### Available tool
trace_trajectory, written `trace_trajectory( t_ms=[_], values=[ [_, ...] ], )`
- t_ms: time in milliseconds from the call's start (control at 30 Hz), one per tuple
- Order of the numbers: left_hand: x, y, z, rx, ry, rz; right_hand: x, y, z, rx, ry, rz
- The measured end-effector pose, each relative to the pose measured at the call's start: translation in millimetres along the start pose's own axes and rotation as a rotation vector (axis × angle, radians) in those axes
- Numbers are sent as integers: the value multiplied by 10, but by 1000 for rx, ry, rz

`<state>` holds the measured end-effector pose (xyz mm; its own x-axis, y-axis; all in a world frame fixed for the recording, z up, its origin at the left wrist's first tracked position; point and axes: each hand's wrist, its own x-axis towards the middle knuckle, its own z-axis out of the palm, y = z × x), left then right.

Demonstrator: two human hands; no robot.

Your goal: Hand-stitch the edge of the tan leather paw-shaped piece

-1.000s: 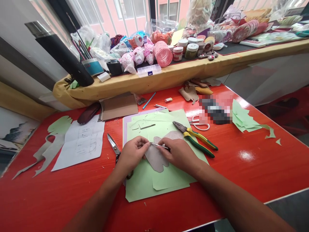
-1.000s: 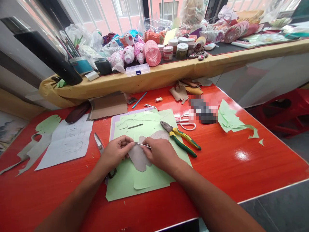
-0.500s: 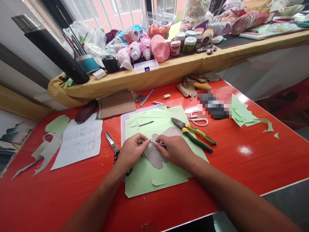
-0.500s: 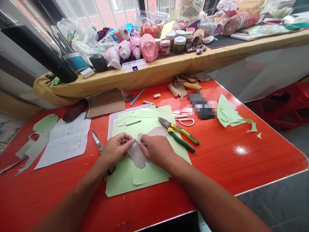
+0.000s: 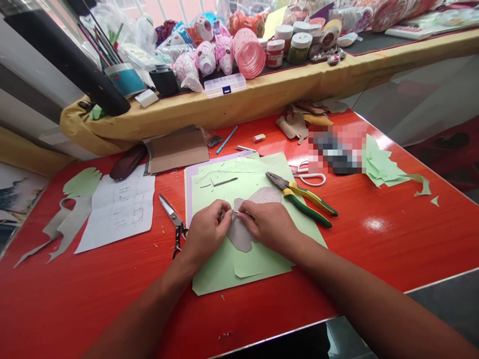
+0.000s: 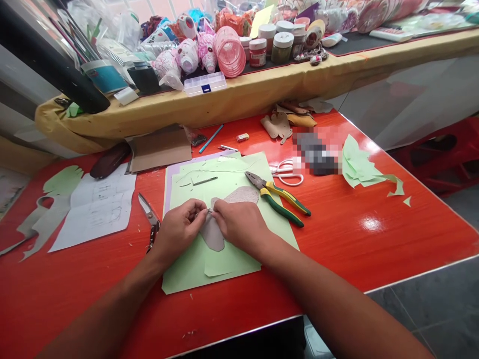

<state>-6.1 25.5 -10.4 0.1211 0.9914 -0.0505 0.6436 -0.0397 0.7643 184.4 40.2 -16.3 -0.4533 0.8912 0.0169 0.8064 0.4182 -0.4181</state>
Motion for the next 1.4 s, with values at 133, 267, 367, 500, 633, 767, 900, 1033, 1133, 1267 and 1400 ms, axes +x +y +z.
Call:
trace_trajectory(
  t_ms=[133, 267, 367, 500, 633, 767, 900, 1033, 1133, 1267, 1400],
  values=[
    [-5, -2, 14, -19, 11, 15, 11, -3, 10, -1, 3, 29],
    [-4, 11, 27, -85, 20, -4, 25, -17, 21, -29, -6, 45],
    [-5, 24, 25, -162, 37, -38, 40, -13, 9, -28, -15, 55],
    [-4, 23, -11, -233, 16, -112, 51, 15, -19, 9, -20, 63],
    [8, -3, -61, -269, 1, -197, 48, 32, -30, 52, -26, 66],
    [27, -23, -71, -250, -35, -195, 45, 26, -28, 70, -24, 64],
    [47, -22, -59, -257, -34, -185, 36, 17, -38, 100, -13, 51],
    [52, -10, -55, -300, -10, -210, 6, 17, -72, 132, -26, 12],
    [50, -6, -57, -311, -4, -221, -20, 28, -103, 147, -52, -7],
    [59, -9, -54, -341, 0, -229, -27, 44, -116, 146, -76, -19],
    [66, -10, -28, -360, 2, -230, -14, 35, -91, 80, -60, -12]
  ],
)
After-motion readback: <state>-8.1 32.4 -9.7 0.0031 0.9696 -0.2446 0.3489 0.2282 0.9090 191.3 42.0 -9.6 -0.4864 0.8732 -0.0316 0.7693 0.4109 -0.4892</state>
